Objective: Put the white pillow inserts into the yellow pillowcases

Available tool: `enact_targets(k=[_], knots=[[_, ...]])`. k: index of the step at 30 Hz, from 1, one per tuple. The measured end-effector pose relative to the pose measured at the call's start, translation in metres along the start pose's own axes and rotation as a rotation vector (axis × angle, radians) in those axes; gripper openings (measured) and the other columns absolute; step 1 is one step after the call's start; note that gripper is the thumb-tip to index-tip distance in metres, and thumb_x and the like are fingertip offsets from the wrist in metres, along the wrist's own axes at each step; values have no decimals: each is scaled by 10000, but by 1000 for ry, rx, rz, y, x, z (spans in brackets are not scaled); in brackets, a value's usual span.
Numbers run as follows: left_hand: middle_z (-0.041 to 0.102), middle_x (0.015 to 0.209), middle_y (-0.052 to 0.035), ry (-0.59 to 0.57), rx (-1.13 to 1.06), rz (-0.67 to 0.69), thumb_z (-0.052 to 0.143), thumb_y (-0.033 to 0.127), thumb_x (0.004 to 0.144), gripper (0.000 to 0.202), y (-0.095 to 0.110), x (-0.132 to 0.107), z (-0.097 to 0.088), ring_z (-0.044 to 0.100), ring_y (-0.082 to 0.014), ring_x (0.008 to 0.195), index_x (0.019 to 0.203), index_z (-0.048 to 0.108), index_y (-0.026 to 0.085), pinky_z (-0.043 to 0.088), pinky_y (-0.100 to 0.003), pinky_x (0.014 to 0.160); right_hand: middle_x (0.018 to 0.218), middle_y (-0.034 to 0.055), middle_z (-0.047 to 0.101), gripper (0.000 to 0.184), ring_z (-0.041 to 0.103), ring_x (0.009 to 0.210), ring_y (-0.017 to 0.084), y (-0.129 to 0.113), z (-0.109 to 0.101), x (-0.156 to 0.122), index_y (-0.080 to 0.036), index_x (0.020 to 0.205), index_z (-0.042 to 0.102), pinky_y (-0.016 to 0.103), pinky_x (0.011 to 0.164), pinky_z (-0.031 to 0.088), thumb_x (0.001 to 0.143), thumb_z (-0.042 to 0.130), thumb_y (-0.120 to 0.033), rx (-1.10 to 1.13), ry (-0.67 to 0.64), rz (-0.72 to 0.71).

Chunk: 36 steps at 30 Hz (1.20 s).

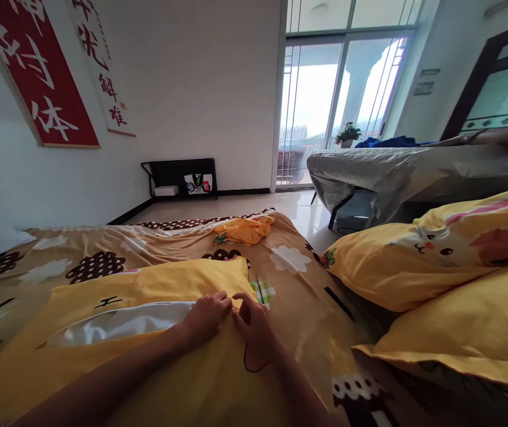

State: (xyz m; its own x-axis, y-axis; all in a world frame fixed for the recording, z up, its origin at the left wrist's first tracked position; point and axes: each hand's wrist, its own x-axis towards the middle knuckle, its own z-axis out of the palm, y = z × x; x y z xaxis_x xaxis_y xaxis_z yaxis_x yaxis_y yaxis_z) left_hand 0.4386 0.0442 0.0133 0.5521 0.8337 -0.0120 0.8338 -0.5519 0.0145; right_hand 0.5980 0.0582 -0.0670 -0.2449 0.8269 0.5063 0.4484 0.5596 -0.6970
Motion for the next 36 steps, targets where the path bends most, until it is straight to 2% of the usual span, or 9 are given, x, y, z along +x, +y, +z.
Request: enact_targets(k=[6,11,15,19,22,28,32,36], knots=[[609,999,-91,-6,28,-1,451,88,800,226,-2,1,3,619,-224,930,968,582,163,521,-339,772,547,-17,599,239,519,513,116,10,1,-1,-211,870,718,234,536,358,866,531,-360,-163,-48,-12],[613,973,-74,5,21,-42,425,149,857,194,-5,3,10,641,-201,879,958,583,195,515,-300,713,580,0,645,250,556,536,129,19,7,-3,-225,806,714,248,563,376,877,527,-374,-205,-19,-14],[624,970,-74,-27,32,-48,380,164,884,235,-3,5,7,657,-209,826,990,586,204,514,-313,684,613,1,656,238,577,570,138,25,12,-4,-222,829,692,249,582,386,891,504,-353,-227,-34,-21],[621,1024,-101,-30,61,15,375,133,863,266,1,9,0,648,-238,892,1049,563,164,521,-333,695,647,10,669,194,596,605,148,25,11,-3,-216,816,678,247,602,394,878,516,-303,-226,-19,-40],[627,1026,-115,-59,67,43,350,122,873,276,1,9,-3,624,-228,954,1058,553,145,509,-322,757,683,18,682,189,610,637,152,22,10,-3,-219,830,679,245,614,399,882,510,-285,-220,-17,-46],[642,1038,-115,-85,42,18,375,97,845,263,-8,4,-3,611,-218,964,1017,568,145,478,-318,822,645,4,666,171,584,590,139,17,9,-3,-217,797,681,242,585,386,858,541,-295,-155,-39,-1],[657,1006,-112,-78,31,-25,386,104,839,240,-17,-3,-6,626,-220,919,980,575,145,474,-307,768,550,-21,607,155,519,515,120,16,8,0,-205,737,681,231,524,343,817,580,-292,-92,-36,67],[670,942,-101,-40,15,-77,337,177,904,243,-33,-22,-16,634,-219,855,924,579,158,453,-301,717,550,-28,594,158,498,518,113,15,6,2,-192,727,677,224,518,334,804,587,-297,-52,-51,91]])
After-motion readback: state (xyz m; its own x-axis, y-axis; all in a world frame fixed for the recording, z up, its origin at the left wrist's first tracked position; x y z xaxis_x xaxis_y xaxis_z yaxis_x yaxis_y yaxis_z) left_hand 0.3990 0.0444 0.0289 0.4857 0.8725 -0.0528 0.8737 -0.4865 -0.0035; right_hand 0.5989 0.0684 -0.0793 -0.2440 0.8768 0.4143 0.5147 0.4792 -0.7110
